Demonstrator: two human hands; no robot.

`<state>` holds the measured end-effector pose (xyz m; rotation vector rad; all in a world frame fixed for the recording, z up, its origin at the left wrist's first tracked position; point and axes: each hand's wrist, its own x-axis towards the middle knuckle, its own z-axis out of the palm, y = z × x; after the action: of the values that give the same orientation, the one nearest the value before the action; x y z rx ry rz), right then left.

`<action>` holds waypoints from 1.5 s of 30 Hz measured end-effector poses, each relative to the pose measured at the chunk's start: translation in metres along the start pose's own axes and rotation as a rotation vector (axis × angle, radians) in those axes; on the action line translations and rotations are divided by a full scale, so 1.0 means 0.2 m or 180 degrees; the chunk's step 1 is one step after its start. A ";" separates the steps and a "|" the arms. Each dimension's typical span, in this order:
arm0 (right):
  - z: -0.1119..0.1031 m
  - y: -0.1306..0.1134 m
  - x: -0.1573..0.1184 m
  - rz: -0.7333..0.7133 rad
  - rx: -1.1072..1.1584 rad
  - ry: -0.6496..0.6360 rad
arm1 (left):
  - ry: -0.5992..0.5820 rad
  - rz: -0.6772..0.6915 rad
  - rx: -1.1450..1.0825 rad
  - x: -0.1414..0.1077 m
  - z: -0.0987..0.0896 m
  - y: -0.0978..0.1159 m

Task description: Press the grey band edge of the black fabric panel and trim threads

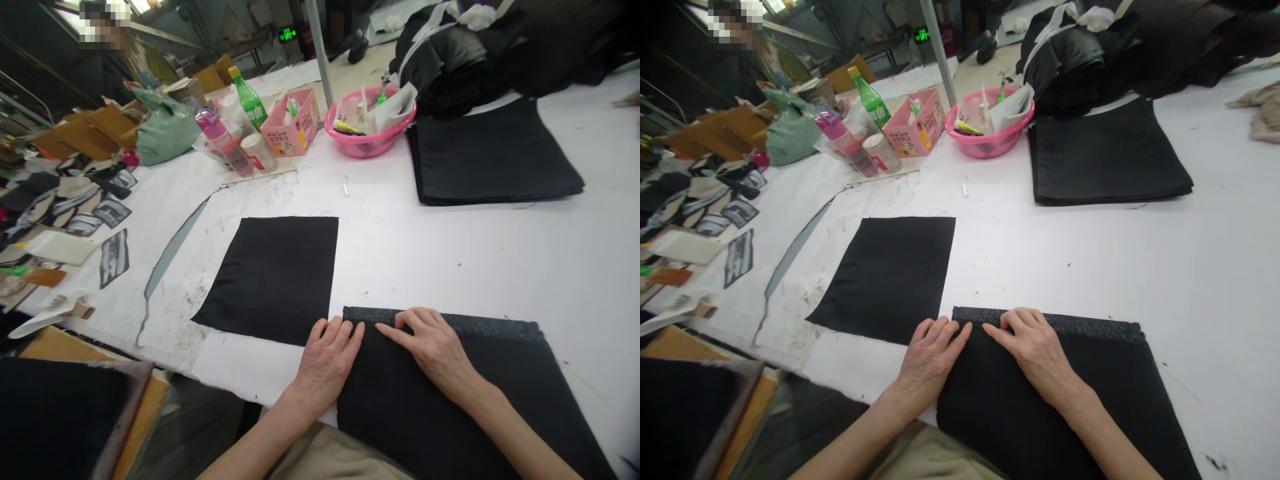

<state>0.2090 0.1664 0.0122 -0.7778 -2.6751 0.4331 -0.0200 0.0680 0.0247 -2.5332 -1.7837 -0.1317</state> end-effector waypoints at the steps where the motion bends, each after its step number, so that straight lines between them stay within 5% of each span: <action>1: 0.00 0.00 0.00 0.0011 0.0005 0.0001 | 0.0030 -0.0027 -0.0013 0.00 0.00 -0.01; 10: 0.00 0.00 0.00 0.0030 0.0021 -0.0022 | 0.0392 0.0094 -0.0082 0.04 -0.06 0.03; 19: -0.01 0.00 0.00 0.0066 0.0151 0.0099 | 0.0174 0.0429 -0.0063 0.05 0.04 0.05; 45: -0.08 0.04 -0.02 0.0066 0.0125 0.0135 | -0.0139 0.0664 -0.0050 0.09 0.02 0.03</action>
<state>0.2220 0.1735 0.0227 -0.7951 -2.6134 0.4676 -0.0077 0.0838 0.0222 -2.7328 -1.5243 -0.0838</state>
